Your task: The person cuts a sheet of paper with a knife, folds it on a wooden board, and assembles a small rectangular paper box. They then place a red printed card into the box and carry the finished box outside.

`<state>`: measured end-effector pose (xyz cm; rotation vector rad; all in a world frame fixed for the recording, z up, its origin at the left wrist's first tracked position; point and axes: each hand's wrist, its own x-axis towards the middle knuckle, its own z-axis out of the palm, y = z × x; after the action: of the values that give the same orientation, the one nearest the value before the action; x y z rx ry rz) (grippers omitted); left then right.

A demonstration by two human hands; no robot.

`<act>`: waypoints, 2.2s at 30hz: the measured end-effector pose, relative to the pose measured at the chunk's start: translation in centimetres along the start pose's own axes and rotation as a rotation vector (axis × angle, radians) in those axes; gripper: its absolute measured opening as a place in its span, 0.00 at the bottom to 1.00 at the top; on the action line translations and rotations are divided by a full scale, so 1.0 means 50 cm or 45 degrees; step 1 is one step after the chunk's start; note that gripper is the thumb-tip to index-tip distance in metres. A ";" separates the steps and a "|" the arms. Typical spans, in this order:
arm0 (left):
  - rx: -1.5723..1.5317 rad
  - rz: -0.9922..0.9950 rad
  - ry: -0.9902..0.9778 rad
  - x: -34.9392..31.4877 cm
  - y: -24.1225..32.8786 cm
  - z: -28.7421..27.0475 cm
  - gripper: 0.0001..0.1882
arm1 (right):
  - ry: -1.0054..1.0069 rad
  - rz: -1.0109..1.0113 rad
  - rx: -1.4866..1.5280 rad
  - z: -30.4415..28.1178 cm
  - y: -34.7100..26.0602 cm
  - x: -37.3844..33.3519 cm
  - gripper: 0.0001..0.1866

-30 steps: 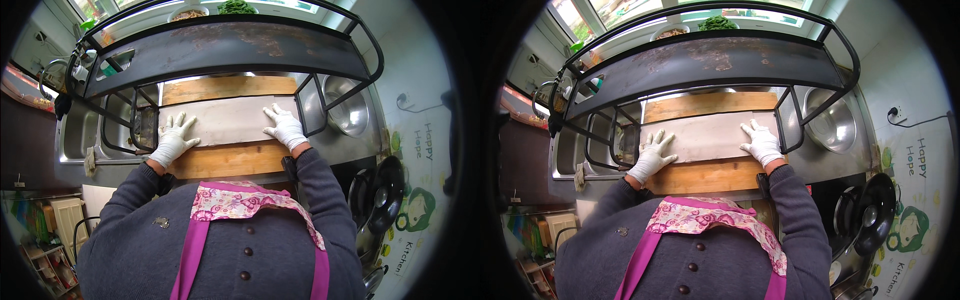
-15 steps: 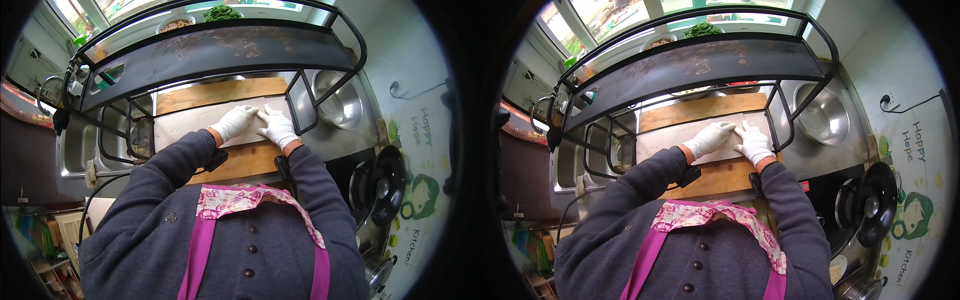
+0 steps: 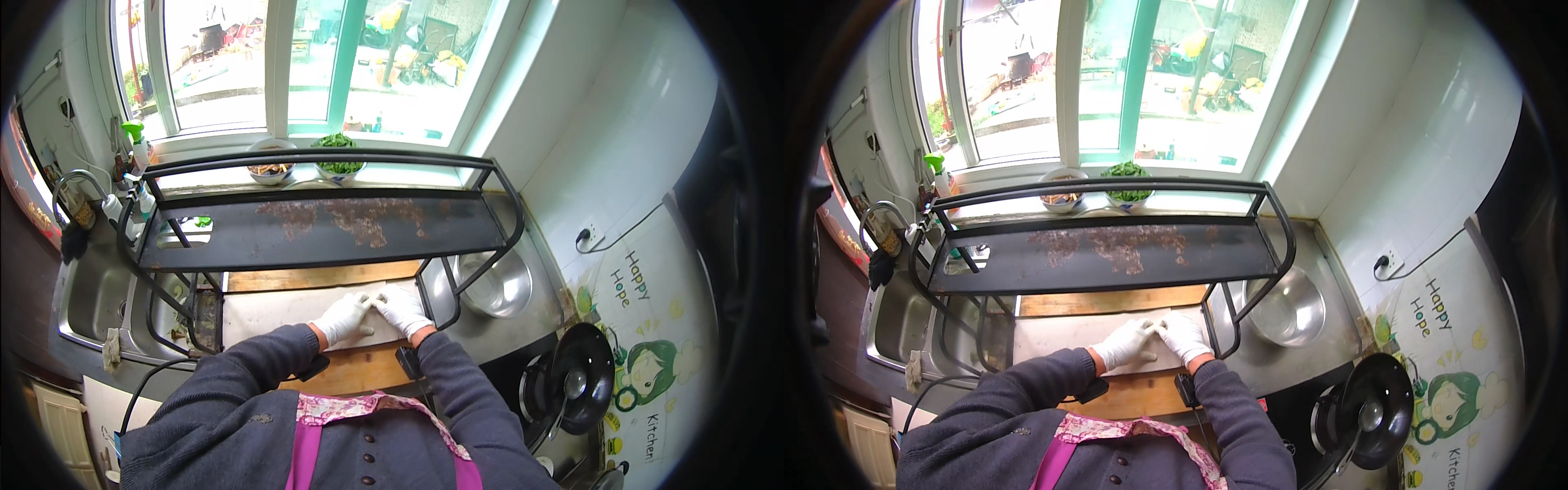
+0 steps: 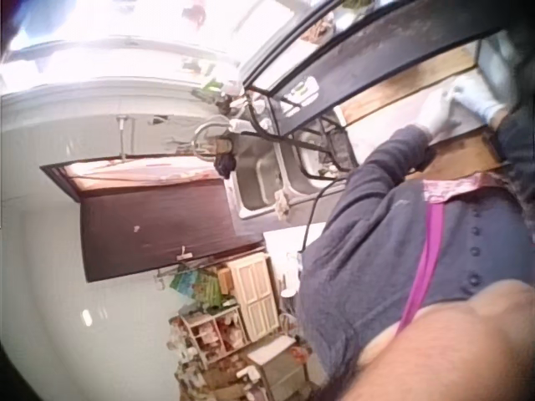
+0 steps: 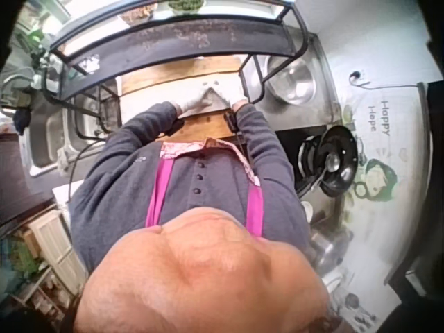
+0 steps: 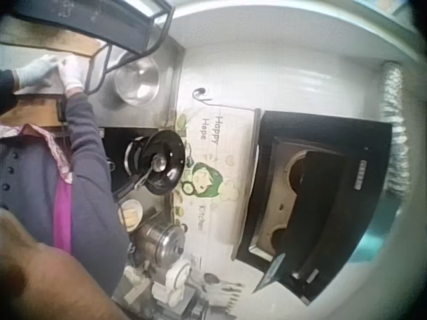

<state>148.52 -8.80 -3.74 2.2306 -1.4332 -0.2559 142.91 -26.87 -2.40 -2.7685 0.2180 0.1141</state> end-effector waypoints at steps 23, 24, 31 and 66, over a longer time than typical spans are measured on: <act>0.067 0.002 -0.012 0.017 -0.002 0.014 0.39 | 0.294 -0.273 -0.117 0.027 0.029 -0.162 0.18; 0.067 0.010 -0.003 0.015 -0.001 0.014 0.38 | 0.256 -0.239 -0.125 0.023 0.027 -0.164 0.19; -0.063 0.015 0.114 0.007 0.005 0.006 0.28 | 0.372 0.146 1.032 0.000 -0.007 -0.278 0.16; -0.515 0.598 -0.679 -0.300 0.555 0.016 0.22 | -0.050 -0.386 1.147 0.032 -0.181 -0.682 0.15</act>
<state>119.28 -5.06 7.53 1.5056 -1.9160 -0.9338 110.74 -13.26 2.90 -1.8683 -0.1403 -0.0128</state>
